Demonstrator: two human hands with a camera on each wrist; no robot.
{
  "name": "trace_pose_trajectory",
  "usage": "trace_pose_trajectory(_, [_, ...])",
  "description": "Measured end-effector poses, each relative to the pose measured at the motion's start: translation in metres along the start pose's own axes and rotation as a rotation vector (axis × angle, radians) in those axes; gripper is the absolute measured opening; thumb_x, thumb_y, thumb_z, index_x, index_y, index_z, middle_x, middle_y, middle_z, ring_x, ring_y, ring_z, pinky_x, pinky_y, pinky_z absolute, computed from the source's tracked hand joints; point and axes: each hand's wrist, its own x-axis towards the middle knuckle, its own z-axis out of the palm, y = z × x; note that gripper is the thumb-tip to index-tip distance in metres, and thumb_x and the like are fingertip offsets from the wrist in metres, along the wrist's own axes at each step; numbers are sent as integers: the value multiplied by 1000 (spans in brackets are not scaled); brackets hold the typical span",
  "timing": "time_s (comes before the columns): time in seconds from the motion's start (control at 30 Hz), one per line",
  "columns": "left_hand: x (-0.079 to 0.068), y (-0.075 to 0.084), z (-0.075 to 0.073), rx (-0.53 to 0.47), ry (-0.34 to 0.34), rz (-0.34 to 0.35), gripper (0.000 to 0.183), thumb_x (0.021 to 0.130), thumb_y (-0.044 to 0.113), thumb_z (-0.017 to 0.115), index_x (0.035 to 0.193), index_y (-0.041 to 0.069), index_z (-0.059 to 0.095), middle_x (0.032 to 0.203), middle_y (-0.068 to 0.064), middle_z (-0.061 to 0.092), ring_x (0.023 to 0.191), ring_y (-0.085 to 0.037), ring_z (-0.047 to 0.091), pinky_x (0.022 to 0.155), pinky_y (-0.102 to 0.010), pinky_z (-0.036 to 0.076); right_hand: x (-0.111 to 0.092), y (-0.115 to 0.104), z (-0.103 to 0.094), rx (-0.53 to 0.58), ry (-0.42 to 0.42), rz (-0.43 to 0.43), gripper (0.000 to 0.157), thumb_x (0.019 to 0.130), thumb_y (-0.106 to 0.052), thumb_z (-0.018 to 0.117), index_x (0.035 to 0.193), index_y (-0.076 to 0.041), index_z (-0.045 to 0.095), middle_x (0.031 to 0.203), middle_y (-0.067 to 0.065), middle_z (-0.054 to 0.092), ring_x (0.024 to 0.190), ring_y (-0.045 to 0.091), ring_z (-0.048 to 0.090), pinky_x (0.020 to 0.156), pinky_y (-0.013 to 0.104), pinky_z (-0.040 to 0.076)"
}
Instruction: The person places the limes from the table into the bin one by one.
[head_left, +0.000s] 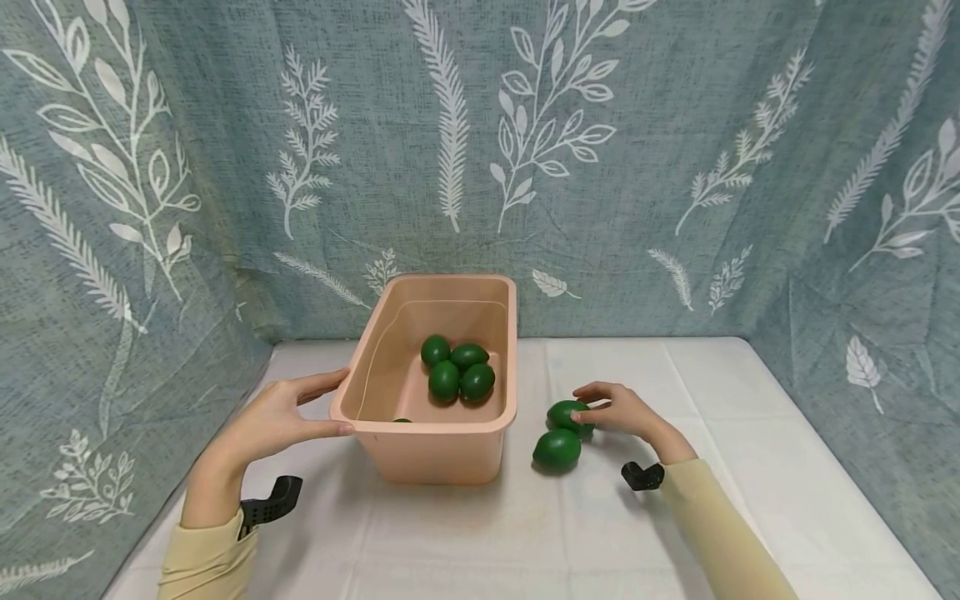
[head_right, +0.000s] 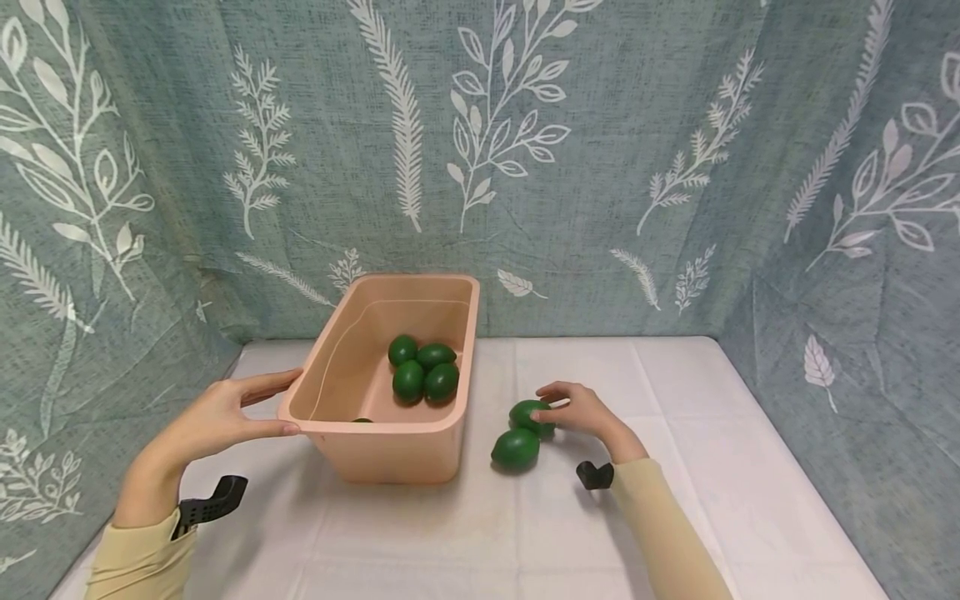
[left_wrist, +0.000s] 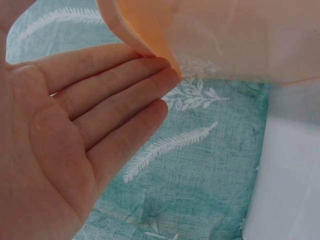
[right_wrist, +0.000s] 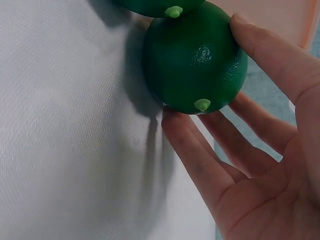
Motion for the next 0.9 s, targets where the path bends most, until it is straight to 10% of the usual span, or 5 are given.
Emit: trace_pose_trajectory(0.9, [0, -2, 0, 5, -3, 2, 75, 77, 41, 77, 140, 12, 49, 139, -7, 52, 130, -36, 46, 101, -54, 43, -2, 0, 0, 102, 17, 63, 51, 82, -32, 75, 123, -4, 62, 128, 20, 57, 86, 16, 67, 69, 32, 60])
